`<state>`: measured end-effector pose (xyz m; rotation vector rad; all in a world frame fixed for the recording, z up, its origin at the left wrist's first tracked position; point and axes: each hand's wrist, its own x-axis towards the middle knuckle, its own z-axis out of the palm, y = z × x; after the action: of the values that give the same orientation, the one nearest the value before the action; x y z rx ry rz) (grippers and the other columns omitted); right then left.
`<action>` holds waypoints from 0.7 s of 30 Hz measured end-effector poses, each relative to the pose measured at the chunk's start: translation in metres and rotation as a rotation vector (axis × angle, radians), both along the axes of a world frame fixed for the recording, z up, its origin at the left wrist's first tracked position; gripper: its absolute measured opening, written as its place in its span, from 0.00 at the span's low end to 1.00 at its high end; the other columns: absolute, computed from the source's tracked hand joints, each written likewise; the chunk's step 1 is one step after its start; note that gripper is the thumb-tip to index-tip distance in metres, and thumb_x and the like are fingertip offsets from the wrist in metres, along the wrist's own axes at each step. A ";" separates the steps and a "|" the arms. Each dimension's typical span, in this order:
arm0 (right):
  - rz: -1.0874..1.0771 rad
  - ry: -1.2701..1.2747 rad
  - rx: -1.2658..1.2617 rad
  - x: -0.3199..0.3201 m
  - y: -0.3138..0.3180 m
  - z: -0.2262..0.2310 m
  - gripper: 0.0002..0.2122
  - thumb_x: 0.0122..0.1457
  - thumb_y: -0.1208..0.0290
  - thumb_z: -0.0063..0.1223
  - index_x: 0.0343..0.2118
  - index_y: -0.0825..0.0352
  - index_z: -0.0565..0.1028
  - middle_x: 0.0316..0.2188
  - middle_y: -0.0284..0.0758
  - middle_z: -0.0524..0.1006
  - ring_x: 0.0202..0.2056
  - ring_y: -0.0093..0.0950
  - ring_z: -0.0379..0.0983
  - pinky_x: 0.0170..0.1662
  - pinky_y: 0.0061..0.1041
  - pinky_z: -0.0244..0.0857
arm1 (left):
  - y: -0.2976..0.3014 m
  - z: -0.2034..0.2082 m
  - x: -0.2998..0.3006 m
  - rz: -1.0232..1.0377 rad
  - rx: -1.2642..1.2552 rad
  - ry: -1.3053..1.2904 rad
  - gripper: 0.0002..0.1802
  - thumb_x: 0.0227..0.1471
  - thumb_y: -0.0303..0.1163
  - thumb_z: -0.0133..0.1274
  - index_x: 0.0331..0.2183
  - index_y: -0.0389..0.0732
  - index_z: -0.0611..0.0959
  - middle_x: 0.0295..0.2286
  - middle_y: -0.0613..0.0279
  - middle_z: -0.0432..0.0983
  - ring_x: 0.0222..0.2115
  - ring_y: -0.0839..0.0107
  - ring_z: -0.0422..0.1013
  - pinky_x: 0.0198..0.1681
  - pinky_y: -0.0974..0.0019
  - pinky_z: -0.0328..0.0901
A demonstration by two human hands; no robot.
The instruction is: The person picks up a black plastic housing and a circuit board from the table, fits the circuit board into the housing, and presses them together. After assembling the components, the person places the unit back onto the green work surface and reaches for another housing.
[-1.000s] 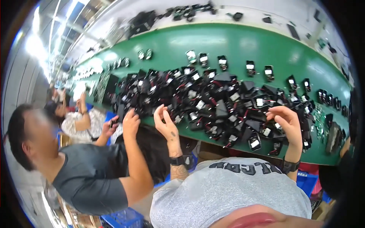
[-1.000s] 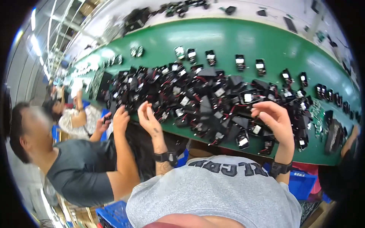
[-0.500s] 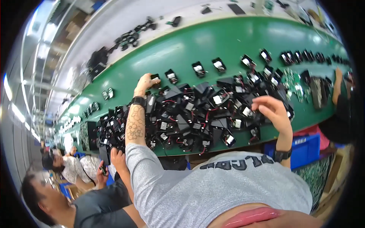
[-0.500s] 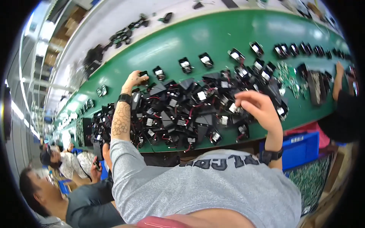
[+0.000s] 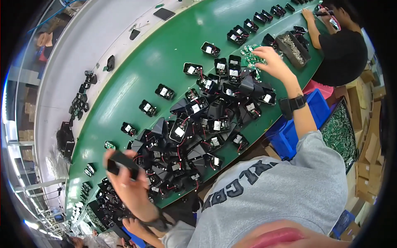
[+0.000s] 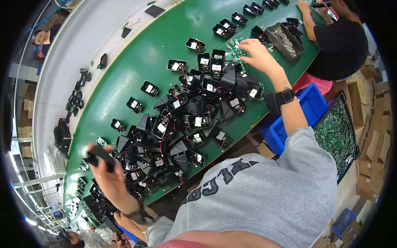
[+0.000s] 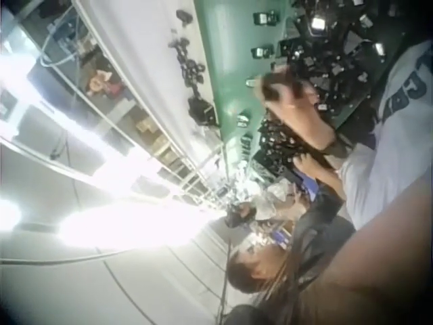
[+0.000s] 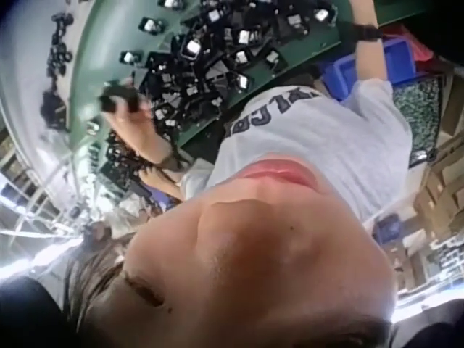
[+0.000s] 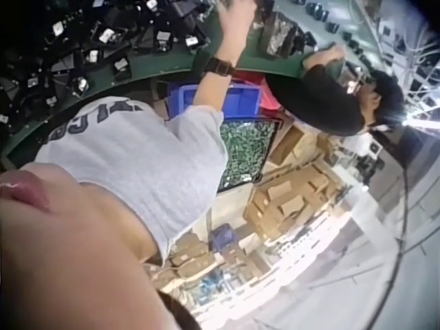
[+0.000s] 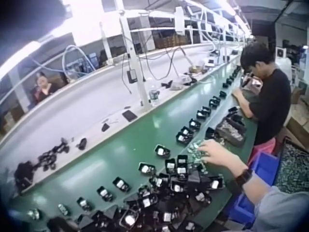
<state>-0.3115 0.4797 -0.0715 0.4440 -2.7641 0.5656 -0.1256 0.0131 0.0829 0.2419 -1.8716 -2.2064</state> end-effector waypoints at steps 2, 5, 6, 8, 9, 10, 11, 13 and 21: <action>0.066 0.033 0.132 -0.011 -0.003 -0.012 0.19 0.46 0.71 0.61 0.44 0.63 0.74 0.45 0.35 0.72 0.54 0.39 0.61 0.56 0.35 0.57 | 0.027 -0.009 0.020 -0.090 0.166 -0.082 0.40 0.45 0.37 0.57 0.57 0.41 0.59 0.40 0.42 0.70 0.15 0.67 0.70 0.10 0.73 0.62; 0.074 0.061 0.150 -0.024 -0.003 -0.010 0.16 0.44 0.74 0.61 0.39 0.63 0.75 0.40 0.32 0.74 0.53 0.38 0.62 0.55 0.35 0.58 | 0.043 -0.037 0.027 -0.146 0.306 -0.137 0.44 0.44 0.35 0.57 0.59 0.39 0.54 0.43 0.37 0.69 0.22 0.59 0.75 0.16 0.66 0.71; 0.086 0.098 0.115 -0.026 -0.005 -0.008 0.13 0.43 0.76 0.59 0.35 0.63 0.74 0.35 0.30 0.74 0.51 0.36 0.63 0.54 0.34 0.59 | 0.047 -0.048 0.026 -0.163 0.284 -0.124 0.43 0.46 0.31 0.54 0.60 0.38 0.52 0.45 0.37 0.68 0.26 0.57 0.76 0.22 0.64 0.74; 0.084 0.000 0.075 -0.026 -0.008 -0.005 0.13 0.43 0.77 0.59 0.35 0.64 0.75 0.34 0.31 0.74 0.50 0.36 0.64 0.53 0.34 0.60 | 0.058 -0.059 0.020 -0.173 0.270 -0.106 0.39 0.48 0.24 0.46 0.60 0.38 0.52 0.46 0.39 0.67 0.31 0.57 0.76 0.27 0.65 0.75; 0.069 -0.098 0.033 -0.024 -0.010 -0.003 0.12 0.43 0.78 0.58 0.34 0.64 0.75 0.34 0.31 0.74 0.48 0.35 0.65 0.52 0.34 0.60 | 0.064 -0.063 0.017 -0.170 0.250 -0.117 0.38 0.49 0.21 0.44 0.60 0.39 0.52 0.46 0.40 0.67 0.31 0.58 0.76 0.28 0.65 0.75; 0.110 -0.091 0.034 -0.023 -0.011 0.001 0.11 0.43 0.78 0.58 0.33 0.65 0.76 0.33 0.31 0.74 0.47 0.35 0.65 0.50 0.33 0.61 | 0.069 -0.066 0.015 -0.168 0.239 -0.124 0.37 0.49 0.21 0.43 0.60 0.39 0.52 0.46 0.41 0.67 0.32 0.58 0.76 0.29 0.65 0.75; 0.109 -0.094 0.036 -0.024 -0.008 0.001 0.11 0.43 0.78 0.58 0.33 0.65 0.76 0.33 0.31 0.74 0.47 0.35 0.65 0.50 0.33 0.61 | 0.073 -0.067 0.011 -0.181 0.243 -0.128 0.37 0.50 0.21 0.43 0.60 0.39 0.52 0.46 0.41 0.67 0.32 0.58 0.76 0.29 0.65 0.75; 0.155 -0.189 0.070 -0.027 0.004 0.001 0.11 0.43 0.76 0.58 0.33 0.65 0.77 0.33 0.31 0.74 0.47 0.35 0.65 0.50 0.33 0.61 | 0.080 -0.070 0.007 -0.205 0.254 -0.129 0.37 0.50 0.21 0.42 0.60 0.39 0.52 0.46 0.41 0.67 0.33 0.58 0.76 0.29 0.65 0.76; 0.139 -0.073 0.154 0.008 0.014 0.014 0.13 0.40 0.72 0.63 0.32 0.65 0.76 0.44 0.33 0.70 0.53 0.35 0.60 0.56 0.35 0.55 | 0.081 -0.082 0.011 -0.206 0.271 -0.160 0.36 0.51 0.22 0.43 0.60 0.38 0.52 0.46 0.43 0.67 0.33 0.58 0.76 0.28 0.66 0.76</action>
<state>-0.3037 0.4938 -0.0576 0.6670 -2.8745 0.4080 -0.1149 0.0939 0.0007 0.2925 -1.7376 -2.6548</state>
